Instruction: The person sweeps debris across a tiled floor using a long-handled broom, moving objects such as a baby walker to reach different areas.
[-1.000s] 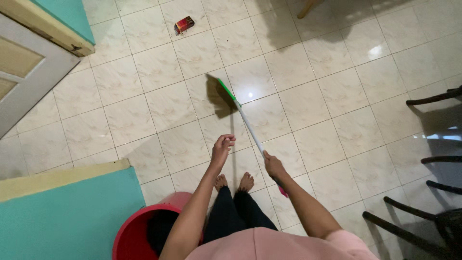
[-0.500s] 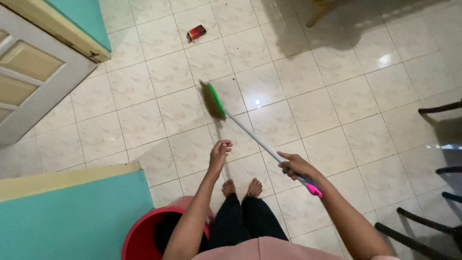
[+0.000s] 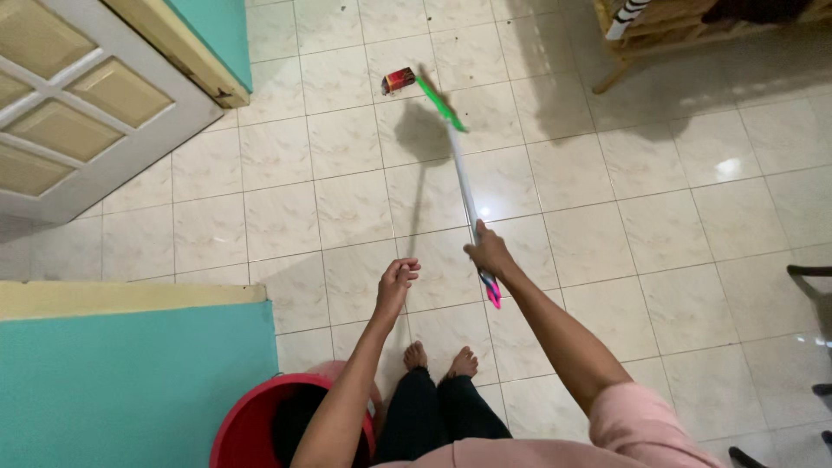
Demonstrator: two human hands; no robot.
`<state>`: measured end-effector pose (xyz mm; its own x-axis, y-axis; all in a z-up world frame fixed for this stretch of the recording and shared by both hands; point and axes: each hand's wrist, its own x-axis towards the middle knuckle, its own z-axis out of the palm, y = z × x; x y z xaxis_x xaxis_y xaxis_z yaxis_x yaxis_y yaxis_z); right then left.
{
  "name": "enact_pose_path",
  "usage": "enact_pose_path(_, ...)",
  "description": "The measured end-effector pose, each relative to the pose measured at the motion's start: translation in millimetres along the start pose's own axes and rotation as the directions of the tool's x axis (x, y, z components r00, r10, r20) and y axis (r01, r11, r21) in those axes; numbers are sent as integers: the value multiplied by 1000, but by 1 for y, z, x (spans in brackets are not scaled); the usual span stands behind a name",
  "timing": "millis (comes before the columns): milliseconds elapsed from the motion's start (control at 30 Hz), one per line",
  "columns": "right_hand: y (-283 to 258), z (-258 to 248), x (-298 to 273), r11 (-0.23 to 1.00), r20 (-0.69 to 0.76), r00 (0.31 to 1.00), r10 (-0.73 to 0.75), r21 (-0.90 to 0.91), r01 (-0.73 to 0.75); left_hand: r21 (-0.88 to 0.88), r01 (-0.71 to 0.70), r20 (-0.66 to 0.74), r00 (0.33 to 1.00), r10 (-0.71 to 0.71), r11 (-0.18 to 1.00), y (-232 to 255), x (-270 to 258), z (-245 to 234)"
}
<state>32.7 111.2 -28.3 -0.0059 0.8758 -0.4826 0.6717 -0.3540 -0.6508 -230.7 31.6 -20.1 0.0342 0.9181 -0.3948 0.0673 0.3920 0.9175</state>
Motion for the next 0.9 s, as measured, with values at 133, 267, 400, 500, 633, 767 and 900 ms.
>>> enact_pose_path(133,-28,2,-64,787,357,929,94,546,-289,-89,-40,-26,999,38,995,4,33,-8)
enact_pose_path(267,-50,32,-13,648,582,808,91,582,-491,-129,-73,-8,997,72,989,16,84,-13)
enact_pose_path(400,-54,43,74,842,496,852,171,376,-388,-132,-71,40,996,77,989,43,139,-38)
enact_pose_path(500,-59,8,152,840,398,881,255,360,-406,-120,-54,28,998,58,991,68,170,-65)
enact_pose_path(633,-107,4,244,970,23,999,25,-244,-19,-56,-24,63,998,28,998,102,209,-95)
enact_pose_path(767,-128,8,218,958,-222,959,-177,-263,116,-36,-20,133,991,25,999,120,252,-102)
enact_pose_path(900,-128,-67,95,914,114,976,184,347,-213,-2,1,222,975,0,1000,130,285,-79)
